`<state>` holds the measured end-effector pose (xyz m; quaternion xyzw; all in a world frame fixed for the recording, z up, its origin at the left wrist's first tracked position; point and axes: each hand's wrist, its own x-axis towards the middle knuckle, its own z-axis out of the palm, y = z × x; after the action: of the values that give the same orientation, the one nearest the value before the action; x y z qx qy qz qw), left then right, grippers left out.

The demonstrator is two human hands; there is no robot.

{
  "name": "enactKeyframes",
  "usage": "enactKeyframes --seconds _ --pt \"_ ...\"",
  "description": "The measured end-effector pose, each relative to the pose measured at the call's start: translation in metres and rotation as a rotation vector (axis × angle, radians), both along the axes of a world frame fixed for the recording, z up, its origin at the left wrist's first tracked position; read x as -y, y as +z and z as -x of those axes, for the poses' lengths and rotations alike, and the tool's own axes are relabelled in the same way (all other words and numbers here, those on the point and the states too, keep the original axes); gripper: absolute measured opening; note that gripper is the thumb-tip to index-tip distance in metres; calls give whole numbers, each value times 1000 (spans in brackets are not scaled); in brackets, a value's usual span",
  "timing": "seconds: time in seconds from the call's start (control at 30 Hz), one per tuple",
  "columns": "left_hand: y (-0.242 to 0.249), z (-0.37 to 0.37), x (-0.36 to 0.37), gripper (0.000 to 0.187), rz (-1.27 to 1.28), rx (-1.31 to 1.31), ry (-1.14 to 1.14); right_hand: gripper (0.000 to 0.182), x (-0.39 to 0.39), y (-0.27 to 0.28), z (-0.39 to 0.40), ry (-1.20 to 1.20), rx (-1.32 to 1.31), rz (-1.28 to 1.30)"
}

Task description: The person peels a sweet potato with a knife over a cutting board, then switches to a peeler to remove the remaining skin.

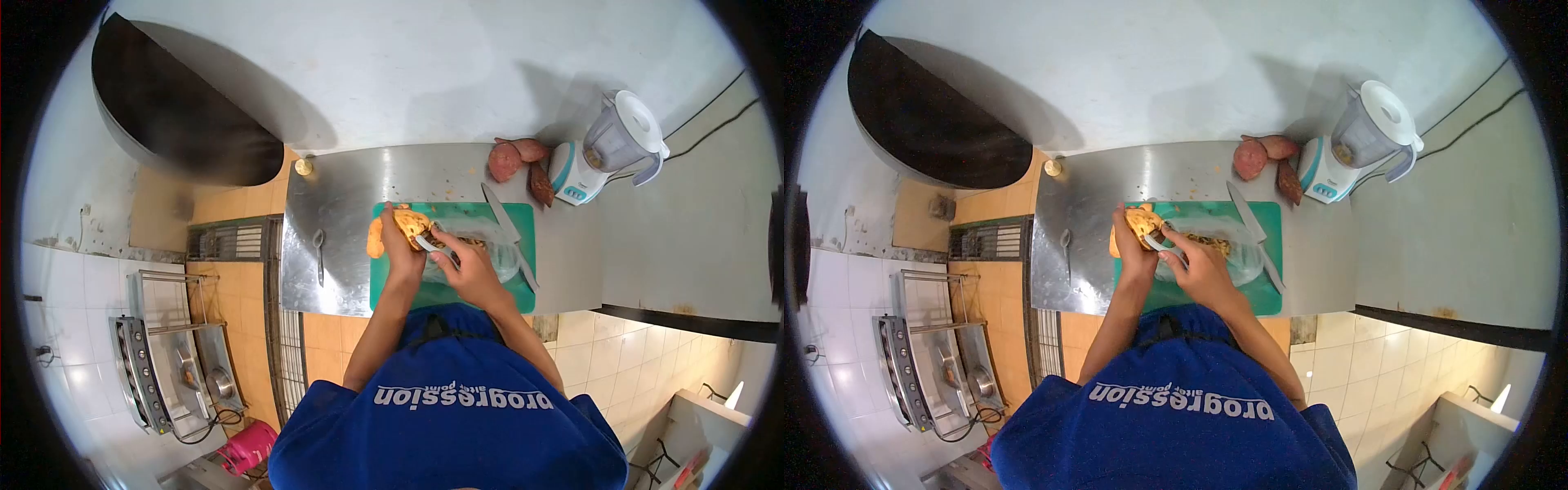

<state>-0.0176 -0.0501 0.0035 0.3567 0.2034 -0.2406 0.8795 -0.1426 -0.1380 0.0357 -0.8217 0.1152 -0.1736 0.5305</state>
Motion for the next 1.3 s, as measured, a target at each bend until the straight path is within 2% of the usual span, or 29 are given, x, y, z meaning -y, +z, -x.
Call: enactKeyframes --seconds 0.03,0.1,0.17,0.2,0.23,0.3,0.37,0.4,0.43,0.53,0.6,0.67,0.73,0.8,0.87,0.9,0.93,1.0,1.07,1.23,1.3 --pt "-11 -5 0 31 -12 7 24 45 1 0 1 -4 3 3" --pt "-23 -16 -7 31 -26 16 51 46 2 -1 10 105 -289 129" --pt "-20 -35 -20 31 149 192 88 46 -2 -16 20 97 -278 86" --pt "-12 -45 -18 32 64 152 192 46 -2 -14 19 97 -272 45" --pt "-6 -44 -19 32 66 149 196 46 0 -12 16 101 -275 48" --pt "2 -37 -26 31 25 160 47 47 4 -3 6 -40 -90 -1" --pt "5 -20 -14 30 -29 132 78 47 7 21 -3 2 -125 -17" --pt "7 -11 -13 29 -31 119 5 47 8 27 -5 31 -156 -28" --pt "8 -3 -10 29 -31 103 -72 47 8 25 -6 27 -158 -29" --pt "5 -1 -4 28 -78 118 -31 47 9 11 -6 93 -187 -76" --pt "-2 -4 -7 28 -86 96 -21 47 10 2 -2 89 -113 -6" --pt "-9 -9 -10 28 -81 186 -72 46 9 -14 0 63 -62 13" --pt "-11 -10 -8 29 -113 133 -20 46 10 0 0 54 -18 29" --pt "-10 -14 -8 29 -149 79 30 46 16 18 5 185 -491 86" --pt "0 -33 -15 30 98 76 207 46 11 -12 16 195 -439 117" --pt "-1 -38 -18 30 101 78 204 45 9 -12 17 212 -395 156" --pt "-4 -40 -21 31 9 135 173 45 11 -12 15 213 -399 158" --pt "-11 -30 -24 31 -89 181 155 45 15 -6 7 31 -162 -49" --pt "-17 -13 -22 30 -93 265 -122 45 16 10 -2 50 -148 -78" --pt "-3 -5 -8 30 -117 290 -171 45 15 4 -6 73 -98 -88" --pt "-2 -1 -5 29 -128 193 -131 46 14 9 -3 62 -141 -56"
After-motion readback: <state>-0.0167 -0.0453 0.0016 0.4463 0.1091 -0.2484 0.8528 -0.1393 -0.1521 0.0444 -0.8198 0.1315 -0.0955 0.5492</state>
